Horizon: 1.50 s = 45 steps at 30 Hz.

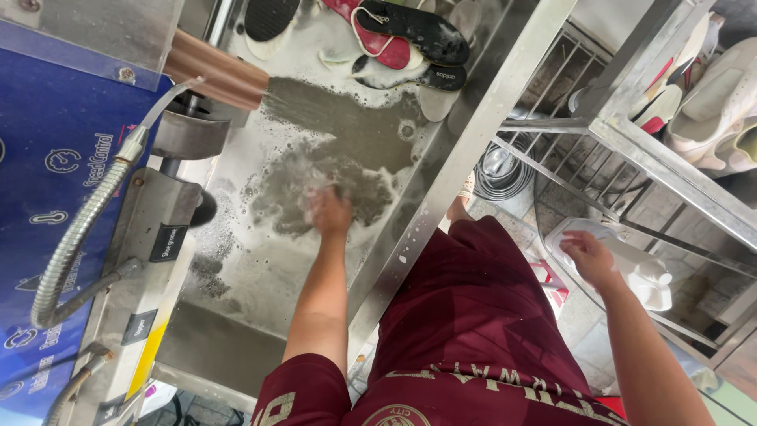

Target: The person cleans a pair of white sneakers and a pair of black sneakers in a sink. They scrub the soles and uppers with a brush, rinse the shoes with a hose, and use a spray gun to clean the soles. The person removes the insole from the black sneaker to clean it separately.

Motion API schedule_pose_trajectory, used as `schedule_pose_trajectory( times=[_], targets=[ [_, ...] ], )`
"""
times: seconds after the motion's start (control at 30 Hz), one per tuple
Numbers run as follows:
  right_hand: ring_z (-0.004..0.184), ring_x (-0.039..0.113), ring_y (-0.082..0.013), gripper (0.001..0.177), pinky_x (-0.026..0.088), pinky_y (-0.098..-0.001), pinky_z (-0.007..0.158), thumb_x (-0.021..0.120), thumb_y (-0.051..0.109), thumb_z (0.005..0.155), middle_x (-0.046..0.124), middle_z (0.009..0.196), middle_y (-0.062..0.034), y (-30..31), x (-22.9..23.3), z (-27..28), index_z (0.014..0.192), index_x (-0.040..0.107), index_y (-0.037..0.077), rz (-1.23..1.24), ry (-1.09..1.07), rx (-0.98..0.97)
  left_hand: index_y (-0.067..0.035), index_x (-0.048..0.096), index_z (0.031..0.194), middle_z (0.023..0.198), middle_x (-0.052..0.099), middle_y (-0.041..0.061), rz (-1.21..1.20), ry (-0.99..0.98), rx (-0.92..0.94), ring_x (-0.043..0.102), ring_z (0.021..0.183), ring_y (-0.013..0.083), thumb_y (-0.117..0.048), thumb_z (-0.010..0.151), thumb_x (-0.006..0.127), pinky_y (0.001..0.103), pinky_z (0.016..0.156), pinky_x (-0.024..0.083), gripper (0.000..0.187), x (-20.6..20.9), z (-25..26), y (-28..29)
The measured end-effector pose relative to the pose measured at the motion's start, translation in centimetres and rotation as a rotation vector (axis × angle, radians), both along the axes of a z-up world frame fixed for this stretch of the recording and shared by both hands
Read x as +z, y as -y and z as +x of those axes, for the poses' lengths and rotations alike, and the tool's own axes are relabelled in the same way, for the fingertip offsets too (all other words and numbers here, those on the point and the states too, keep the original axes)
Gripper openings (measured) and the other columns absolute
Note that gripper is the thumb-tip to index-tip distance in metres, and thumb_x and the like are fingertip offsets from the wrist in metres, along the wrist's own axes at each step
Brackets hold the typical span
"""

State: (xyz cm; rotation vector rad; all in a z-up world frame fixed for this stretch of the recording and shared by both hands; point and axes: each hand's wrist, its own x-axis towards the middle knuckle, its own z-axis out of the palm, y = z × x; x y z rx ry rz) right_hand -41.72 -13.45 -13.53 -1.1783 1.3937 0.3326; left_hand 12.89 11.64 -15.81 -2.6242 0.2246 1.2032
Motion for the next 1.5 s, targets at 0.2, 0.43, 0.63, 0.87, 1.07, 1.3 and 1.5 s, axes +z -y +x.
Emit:
schedule_pose_trajectory(
  times=[0.2, 0.43, 0.63, 0.87, 1.07, 1.3, 1.5],
  targets=[
    [0.105, 0.070, -0.0275, 0.045, 0.052, -0.0393, 0.092, 0.070, 0.027, 0.093, 0.075, 0.117, -0.0176, -4.1, 2.3, -1.5, 0.134, 0.068, 0.009, 0.135, -0.270, 0.026, -0.019, 0.039, 0.154, 0.170, 0.018, 0.023, -0.114, -0.147, -0.525, 0.013, 0.155, 0.0406, -0.055, 0.095, 0.053, 0.053, 0.121, 0.017, 0.070, -0.4, -4.1, 2.1],
    [0.105, 0.070, -0.0274, 0.044, 0.053, -0.0392, 0.091, 0.068, 0.027, 0.094, 0.076, 0.116, -0.0187, -7.1, 2.8, -2.0, 0.133, 0.067, 0.007, 0.235, -0.236, -0.048, -0.011, 0.047, 0.149, 0.156, 0.038, 0.025, -0.125, 0.225, -0.265, 0.026, 0.148, 0.0427, -0.055, 0.097, 0.053, 0.056, 0.121, 0.022, 0.068, -2.8, -2.5, 0.4],
    [0.105, 0.070, -0.0262, 0.042, 0.053, -0.0377, 0.093, 0.072, 0.026, 0.094, 0.076, 0.115, -0.0158, -6.1, 1.2, -2.9, 0.131, 0.068, 0.005, 0.096, -0.196, 0.064, -0.009, 0.071, 0.123, 0.130, 0.067, 0.022, -0.033, -0.091, -0.542, 0.064, 0.120, 0.0409, -0.038, 0.108, 0.045, 0.054, 0.104, 0.049, 0.042, -4.2, -1.8, 1.9],
    [0.104, 0.071, -0.0240, 0.040, 0.057, -0.0370, 0.087, 0.069, 0.027, 0.094, 0.075, 0.115, -0.0120, -3.5, -0.8, -8.5, 0.130, 0.067, 0.011, 0.076, -0.083, -0.048, -0.005, 0.074, 0.114, 0.123, 0.069, 0.024, 0.097, -0.151, -0.663, 0.065, 0.114, 0.0423, -0.041, 0.100, 0.052, 0.053, 0.098, 0.051, 0.045, -2.8, 0.7, 5.6],
    [0.094, 0.074, -0.0227, 0.036, 0.058, -0.0354, 0.083, 0.073, 0.023, 0.089, 0.077, 0.106, -0.0110, 1.8, -0.2, -14.8, 0.122, 0.070, 0.008, -0.256, -0.078, -0.103, -0.004, 0.049, 0.144, 0.138, 0.059, 0.024, -0.095, -0.087, -0.045, 0.063, 0.120, 0.0413, -0.028, 0.083, 0.074, 0.051, 0.099, 0.053, 0.070, 1.0, 0.6, 9.9],
    [0.083, 0.068, -0.0166, 0.030, 0.054, -0.0313, 0.078, 0.072, 0.010, 0.094, 0.072, 0.092, -0.0087, 17.9, 9.3, -19.7, 0.122, 0.068, 0.000, -0.820, -0.030, -0.427, -0.003, 0.068, 0.137, 0.126, 0.072, 0.015, 0.008, 0.182, 0.256, 0.068, 0.109, 0.0315, -0.039, 0.107, 0.056, 0.047, 0.088, 0.054, 0.048, 5.8, -2.0, 20.0],
    [0.102, 0.068, -0.0159, 0.036, 0.056, -0.0289, 0.094, 0.073, -0.006, 0.102, 0.068, 0.114, -0.0108, 30.9, 21.3, -23.2, 0.132, 0.053, -0.004, -1.387, 0.107, -0.455, 0.004, 0.071, 0.128, 0.120, 0.072, 0.028, -0.393, 0.200, -0.268, 0.067, 0.118, 0.0379, -0.054, 0.104, 0.061, 0.047, 0.105, 0.049, 0.064, 5.9, -3.9, 24.9]
  ],
)
